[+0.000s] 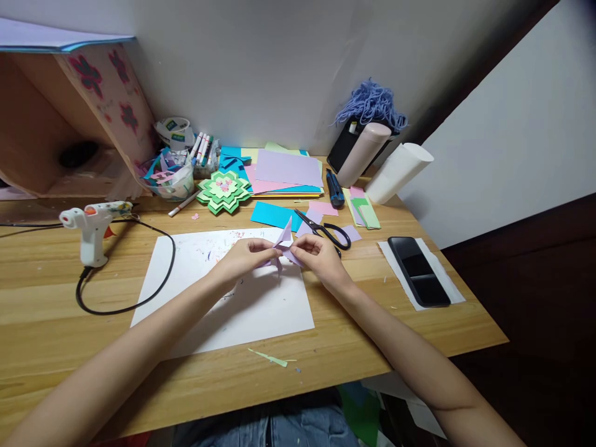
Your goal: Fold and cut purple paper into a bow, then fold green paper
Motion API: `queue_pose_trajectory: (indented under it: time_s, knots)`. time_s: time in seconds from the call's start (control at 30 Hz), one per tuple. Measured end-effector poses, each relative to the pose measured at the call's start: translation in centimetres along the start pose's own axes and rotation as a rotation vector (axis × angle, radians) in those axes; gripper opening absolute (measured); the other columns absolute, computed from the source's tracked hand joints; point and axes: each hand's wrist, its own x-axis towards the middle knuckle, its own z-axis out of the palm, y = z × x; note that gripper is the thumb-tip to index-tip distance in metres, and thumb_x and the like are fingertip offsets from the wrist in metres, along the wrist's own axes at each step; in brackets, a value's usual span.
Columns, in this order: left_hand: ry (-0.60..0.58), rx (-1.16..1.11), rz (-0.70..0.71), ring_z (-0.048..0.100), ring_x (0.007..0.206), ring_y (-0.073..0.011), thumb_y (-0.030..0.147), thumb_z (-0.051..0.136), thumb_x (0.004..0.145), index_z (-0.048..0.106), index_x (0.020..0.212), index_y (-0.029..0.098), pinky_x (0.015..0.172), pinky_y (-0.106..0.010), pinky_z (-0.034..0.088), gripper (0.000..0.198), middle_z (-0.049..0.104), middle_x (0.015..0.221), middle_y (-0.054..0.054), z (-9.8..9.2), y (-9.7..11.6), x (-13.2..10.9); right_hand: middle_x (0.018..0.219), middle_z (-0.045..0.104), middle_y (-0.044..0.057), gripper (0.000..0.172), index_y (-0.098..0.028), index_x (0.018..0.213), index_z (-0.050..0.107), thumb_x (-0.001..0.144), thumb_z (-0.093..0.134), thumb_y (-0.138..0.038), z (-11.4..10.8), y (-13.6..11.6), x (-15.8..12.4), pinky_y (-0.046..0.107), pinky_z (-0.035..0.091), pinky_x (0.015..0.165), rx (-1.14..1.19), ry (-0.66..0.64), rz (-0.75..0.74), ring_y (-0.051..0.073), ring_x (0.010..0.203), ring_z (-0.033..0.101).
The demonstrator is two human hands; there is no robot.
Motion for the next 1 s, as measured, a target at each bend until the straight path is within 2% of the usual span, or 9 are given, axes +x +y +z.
queue_pose_trajectory:
  time_s: [0.1, 0.2, 0.37, 0.5, 0.67, 0.73, 0.83, 0.93, 1.0]
  knots:
    - [-0.057, 0.021, -0.02, 0.055, 0.062, -0.0116, 0.039, 0.069, 0.065, 0.068, 0.073, 0.015, 0.06, -0.023, 0.038, 0.026, 0.066, 0.067, -0.002, -0.1, 0.3, -0.1, 0.063, 0.058, -0.001, 0.011, -0.016, 0.066, 0.06, 0.068, 0.065, -0.026, -0.3, -0.2, -0.1, 0.023, 0.042, 0.055, -0.04, -0.07, -0.03, 0.011, 0.057, 0.053]
    - [-0.051, 0.051, -0.033, 0.05, 0.054, -0.0102, 0.041, 0.069, 0.064, 0.067, 0.067, 0.014, 0.053, -0.022, 0.034, 0.027, 0.063, 0.059, -0.001, 0.0, 0.3, -0.3, 0.063, 0.059, -0.001, 0.01, -0.015, 0.067, 0.062, 0.069, 0.065, -0.024, -0.3, -0.2, -0.3, 0.022, 0.043, 0.054, -0.077, -0.13, -0.041, 0.01, 0.057, 0.054]
    - [-0.005, 0.083, 0.024, 0.052, 0.058, -0.0109, 0.035, 0.069, 0.063, 0.068, 0.066, 0.013, 0.056, -0.022, 0.035, 0.022, 0.065, 0.065, -0.003, -0.1, -0.1, -0.1, 0.069, 0.066, 0.003, 0.013, -0.014, 0.072, 0.065, 0.07, 0.066, -0.028, 0.1, -0.2, -0.5, 0.025, 0.05, 0.059, -0.056, -0.103, -0.014, 0.012, 0.061, 0.06]
    - [-0.005, 0.101, 0.003, 0.053, 0.059, -0.012, 0.036, 0.067, 0.064, 0.069, 0.069, 0.014, 0.057, -0.023, 0.036, 0.023, 0.067, 0.067, -0.004, -0.6, -0.3, 0.3, 0.074, 0.069, 0.004, 0.015, -0.015, 0.074, 0.067, 0.071, 0.065, -0.03, 0.3, -0.2, -0.5, 0.029, 0.054, 0.066, -0.013, -0.076, -0.006, 0.016, 0.068, 0.065]
    - [-0.058, 0.169, -0.052, 0.053, 0.055, -0.0119, 0.035, 0.063, 0.065, 0.069, 0.066, 0.014, 0.055, -0.023, 0.036, 0.022, 0.065, 0.063, -0.003, -0.9, 0.4, 0.0, 0.079, 0.07, 0.004, 0.018, -0.016, 0.082, 0.07, 0.076, 0.06, -0.031, 0.1, 0.1, -0.5, 0.03, 0.055, 0.069, -0.027, -0.156, -0.034, 0.016, 0.072, 0.066]
    - [-0.07, 0.18, -0.062, 0.053, 0.055, -0.012, 0.034, 0.063, 0.065, 0.069, 0.066, 0.014, 0.055, -0.023, 0.036, 0.021, 0.064, 0.062, -0.002, -0.9, 0.7, -0.2, 0.085, 0.069, 0.004, 0.021, -0.017, 0.089, 0.069, 0.079, 0.058, -0.031, -0.1, 0.0, -0.6, 0.029, 0.055, 0.068, -0.066, -0.165, -0.074, 0.015, 0.073, 0.066]
    - [-0.053, 0.168, -0.048, 0.052, 0.055, -0.012, 0.036, 0.064, 0.064, 0.069, 0.066, 0.014, 0.055, -0.023, 0.036, 0.022, 0.063, 0.062, -0.002, -1.0, 0.8, -0.2, 0.092, 0.068, 0.005, 0.024, -0.019, 0.098, 0.067, 0.078, 0.061, -0.031, -0.6, -0.6, -0.7, 0.027, 0.054, 0.07, -0.189, -0.142, -0.213, 0.015, 0.08, 0.064]
    - [-0.01, 0.153, -0.041, 0.053, 0.058, -0.0129, 0.038, 0.065, 0.064, 0.07, 0.069, 0.014, 0.055, -0.023, 0.037, 0.025, 0.064, 0.063, -0.003, -1.1, 0.8, -0.2, 0.095, 0.067, 0.005, 0.027, -0.021, 0.095, 0.068, 0.071, 0.07, -0.03, -1.2, -1.3, -0.6, 0.028, 0.053, 0.073, -0.304, -0.192, -0.358, 0.016, 0.084, 0.062]
    - [0.001, 0.134, -0.037, 0.053, 0.058, -0.0132, 0.039, 0.065, 0.064, 0.07, 0.068, 0.015, 0.056, -0.023, 0.037, 0.025, 0.065, 0.062, -0.003, -1.1, 0.9, -0.2, 0.091, 0.068, 0.004, 0.021, -0.021, 0.09, 0.07, 0.071, 0.07, -0.03, -1.5, -1.5, -0.4, 0.029, 0.053, 0.073, -0.329, -0.217, -0.407, 0.016, 0.082, 0.062]
